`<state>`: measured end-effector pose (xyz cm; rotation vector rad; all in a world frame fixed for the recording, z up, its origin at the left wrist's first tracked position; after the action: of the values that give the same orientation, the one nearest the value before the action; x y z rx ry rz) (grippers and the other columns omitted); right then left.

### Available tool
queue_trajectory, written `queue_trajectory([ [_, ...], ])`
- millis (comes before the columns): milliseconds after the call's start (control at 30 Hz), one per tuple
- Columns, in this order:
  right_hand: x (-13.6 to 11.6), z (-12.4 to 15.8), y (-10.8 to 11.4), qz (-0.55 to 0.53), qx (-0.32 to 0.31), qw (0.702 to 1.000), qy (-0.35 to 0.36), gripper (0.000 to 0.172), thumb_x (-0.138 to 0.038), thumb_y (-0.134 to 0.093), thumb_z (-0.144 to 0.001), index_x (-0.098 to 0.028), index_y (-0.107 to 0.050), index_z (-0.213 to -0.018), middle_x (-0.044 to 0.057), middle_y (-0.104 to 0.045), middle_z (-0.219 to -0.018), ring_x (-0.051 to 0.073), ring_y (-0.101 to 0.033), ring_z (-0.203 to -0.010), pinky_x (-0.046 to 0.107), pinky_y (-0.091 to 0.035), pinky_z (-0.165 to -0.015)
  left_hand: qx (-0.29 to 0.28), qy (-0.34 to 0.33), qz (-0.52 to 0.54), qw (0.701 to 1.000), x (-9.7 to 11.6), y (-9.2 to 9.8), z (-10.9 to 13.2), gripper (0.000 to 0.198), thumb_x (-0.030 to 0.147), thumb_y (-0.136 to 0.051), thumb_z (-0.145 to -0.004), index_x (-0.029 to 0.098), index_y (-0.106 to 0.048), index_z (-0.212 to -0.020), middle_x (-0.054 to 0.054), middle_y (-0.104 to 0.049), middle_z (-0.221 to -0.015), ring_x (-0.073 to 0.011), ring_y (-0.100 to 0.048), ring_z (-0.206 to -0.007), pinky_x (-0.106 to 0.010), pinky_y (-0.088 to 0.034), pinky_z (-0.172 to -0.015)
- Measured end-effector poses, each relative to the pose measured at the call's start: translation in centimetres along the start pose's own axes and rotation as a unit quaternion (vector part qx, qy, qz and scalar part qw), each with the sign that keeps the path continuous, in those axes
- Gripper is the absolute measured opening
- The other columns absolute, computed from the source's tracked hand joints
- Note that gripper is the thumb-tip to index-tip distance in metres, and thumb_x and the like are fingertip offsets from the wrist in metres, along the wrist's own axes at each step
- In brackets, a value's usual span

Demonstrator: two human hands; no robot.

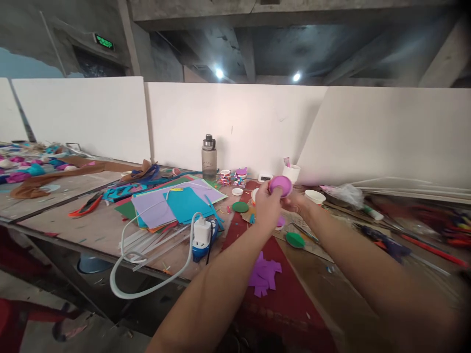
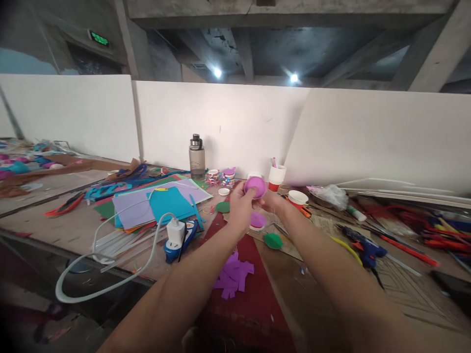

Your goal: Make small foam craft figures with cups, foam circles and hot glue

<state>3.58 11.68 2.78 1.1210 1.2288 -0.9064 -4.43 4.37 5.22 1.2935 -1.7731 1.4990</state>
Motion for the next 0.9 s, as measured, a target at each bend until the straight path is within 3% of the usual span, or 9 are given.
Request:
queue_trajectory([
  [67,0.0,1.5,2.0,-0.003,0.003,0.999,0.033,0.025,-0.038,-0.077,-0.071,-0.017,-0.067,-0.081,0.004,-0.068,-0.084,0.019,-0.065,-0.081,0.035,-0.055,-0.075,0.015,0.017,0.005,1.000,-0.3,0.3,-0.4,0.011,0.019,-0.058,-0.074,0.018,-0.057,-0.085,0.004,-0.057,-0.063,-0.0080,-0.052,-0.046,-0.018,-0.035,-0.045],
  [133,0.0,3.2,4.2,-0.006,0.049,0.997,0.060,0.028,-0.041,-0.078,-0.062,-0.019,-0.061,-0.070,0.001,-0.064,-0.074,0.018,-0.062,-0.077,0.035,-0.054,-0.075,0.023,0.015,-0.014,1.000,-0.5,0.6,-0.8,0.008,0.017,-0.057,-0.075,0.017,-0.057,-0.083,0.003,-0.057,-0.063,-0.0075,-0.052,-0.047,-0.018,-0.031,-0.044],
  [267,-0.8,7.1,7.5,0.038,0.190,0.967,0.163,0.026,-0.044,-0.069,-0.068,-0.021,-0.057,-0.074,0.002,-0.062,-0.084,0.020,-0.058,-0.088,0.037,-0.049,-0.085,0.000,0.087,-0.034,0.996,-2.0,0.8,-1.1,0.012,0.015,-0.056,-0.077,0.017,-0.058,-0.089,0.000,-0.063,-0.071,-0.0075,-0.056,-0.050,-0.018,-0.033,-0.045],
  [367,-1.8,9.5,7.3,0.141,0.247,0.915,0.285,0.017,-0.037,-0.062,-0.077,-0.021,-0.057,-0.076,0.009,-0.060,-0.104,0.023,-0.056,-0.103,0.039,-0.049,-0.089,-0.048,0.159,-0.020,0.986,-3.3,0.5,-0.5,0.010,0.020,-0.059,-0.081,0.017,-0.055,-0.089,-0.002,-0.065,-0.072,-0.0099,-0.060,-0.052,-0.019,-0.038,-0.049],
  [567,-1.5,10.8,5.5,0.257,0.229,0.874,0.343,0.009,-0.022,-0.058,-0.082,-0.023,-0.053,-0.075,0.012,-0.059,-0.121,0.023,-0.055,-0.117,0.043,-0.043,-0.103,-0.126,0.190,-0.022,0.973,-4.3,-0.3,0.2,0.014,0.029,-0.063,-0.085,0.016,-0.060,-0.089,-0.003,-0.067,-0.072,-0.0139,-0.065,-0.058,-0.022,-0.041,-0.052],
  [700,-1.4,10.7,5.8,0.280,0.205,0.869,0.351,0.011,-0.016,-0.058,-0.080,-0.023,-0.050,-0.075,0.013,-0.062,-0.122,0.023,-0.056,-0.117,0.042,-0.042,-0.102,-0.162,0.205,-0.017,0.965,-4.7,-0.9,0.4,0.017,0.033,-0.064,-0.085,0.016,-0.064,-0.089,-0.006,-0.070,-0.077,-0.0170,-0.067,-0.064,-0.024,-0.042,-0.054],
  [800,-1.6,10.7,6.5,0.279,0.207,0.872,0.344,0.013,-0.014,-0.058,-0.076,-0.022,-0.049,-0.072,0.014,-0.062,-0.117,0.023,-0.056,-0.114,0.040,-0.044,-0.098,-0.159,0.205,-0.031,0.965,-4.8,-0.8,0.4,0.017,0.031,-0.063,-0.085,0.015,-0.063,-0.085,-0.007,-0.070,-0.076,-0.0163,-0.065,-0.062,-0.025,-0.042,-0.054],
  [900,-1.9,10.9,7.4,0.279,0.214,0.879,0.321,0.013,-0.014,-0.059,-0.073,-0.022,-0.050,-0.069,0.012,-0.061,-0.109,0.023,-0.057,-0.107,0.036,-0.046,-0.091,-0.120,0.193,-0.050,0.973,-4.6,-0.1,-0.1,0.018,0.031,-0.061,-0.085,0.013,-0.062,-0.084,-0.008,-0.069,-0.075,-0.0153,-0.065,-0.061,-0.025,-0.042,-0.056],
])
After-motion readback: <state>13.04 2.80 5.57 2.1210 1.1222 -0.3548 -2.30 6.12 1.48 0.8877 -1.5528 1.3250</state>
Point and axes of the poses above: each hand's wrist, its own z-axis away from the middle knuckle, its own y-axis out of the back of the hand, x = y × z, the point moved 5 cm from there along -z, towards the middle knuckle
